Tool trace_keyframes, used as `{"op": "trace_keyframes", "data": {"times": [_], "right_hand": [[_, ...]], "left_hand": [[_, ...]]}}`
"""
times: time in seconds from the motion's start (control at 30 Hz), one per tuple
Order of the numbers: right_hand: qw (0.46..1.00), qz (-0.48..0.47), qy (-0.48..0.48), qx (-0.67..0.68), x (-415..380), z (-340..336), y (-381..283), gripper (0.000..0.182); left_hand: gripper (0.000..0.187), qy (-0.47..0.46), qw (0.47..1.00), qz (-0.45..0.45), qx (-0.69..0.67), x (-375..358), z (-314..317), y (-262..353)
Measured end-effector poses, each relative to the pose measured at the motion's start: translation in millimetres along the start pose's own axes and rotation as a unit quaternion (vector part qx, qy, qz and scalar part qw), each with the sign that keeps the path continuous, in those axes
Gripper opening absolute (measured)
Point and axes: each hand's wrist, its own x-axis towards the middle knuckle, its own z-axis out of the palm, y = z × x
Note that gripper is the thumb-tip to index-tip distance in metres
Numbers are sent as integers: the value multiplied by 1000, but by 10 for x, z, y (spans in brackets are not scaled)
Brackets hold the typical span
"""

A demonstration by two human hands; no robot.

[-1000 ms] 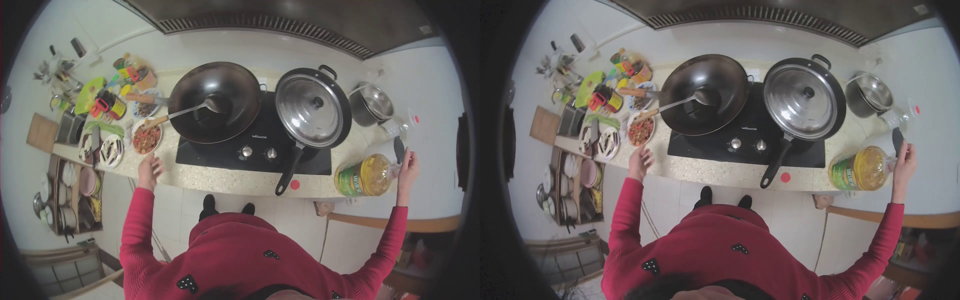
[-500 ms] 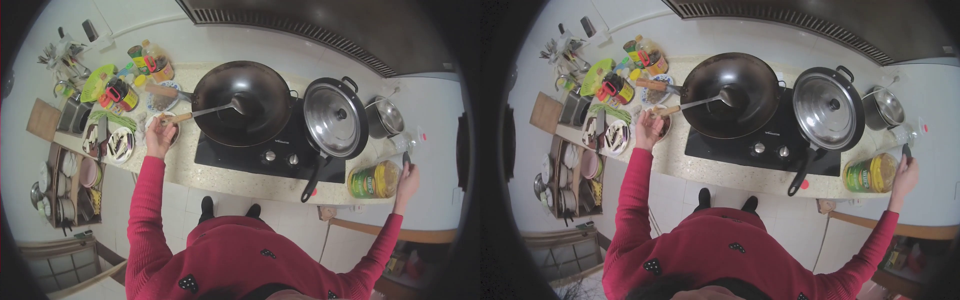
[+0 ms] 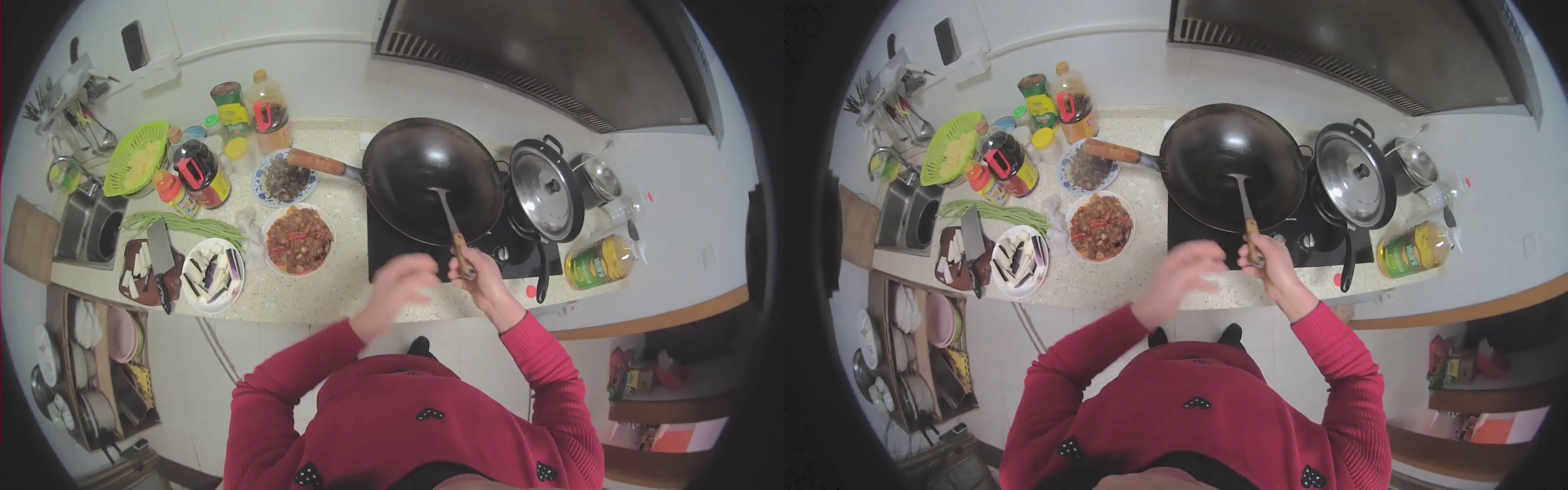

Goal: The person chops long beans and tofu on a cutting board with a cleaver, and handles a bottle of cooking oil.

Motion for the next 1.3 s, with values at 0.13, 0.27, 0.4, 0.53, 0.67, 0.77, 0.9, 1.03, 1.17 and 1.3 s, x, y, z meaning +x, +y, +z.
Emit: {"op": "trace_keyframes", "data": {"times": [0.13,0.27,0.4,0.53,0.67,0.77,0.9,1.03,1.17,1.3], "right_hand": [[999,-20,50,-2,-248,0,99,26],[999,-29,34,30,-454,176,246,29],[994,-40,11,98,-269,534,347,30],[983,-77,10,169,189,732,372,25],[980,-110,68,154,541,647,368,24],[985,-106,104,91,294,567,296,20],[991,-75,100,44,-164,575,295,24],[994,-51,50,80,-306,731,349,29],[984,-78,3,162,86,891,352,27],[977,-101,74,171,447,799,362,23]], "left_hand": [[51,139,988,45,40,582,-808,587],[84,222,971,59,71,1099,-1359,1168],[79,211,969,92,87,1241,-1378,1334],[67,257,953,128,94,1175,-1235,1425],[61,265,952,124,95,1125,-1231,1425],[68,258,956,106,96,1100,-1302,1352],[83,259,959,81,85,1036,-1324,1263],[83,270,957,54,93,936,-1247,1275],[81,279,954,34,108,918,-1190,1335],[75,279,953,61,101,1015,-1125,1292]]}}
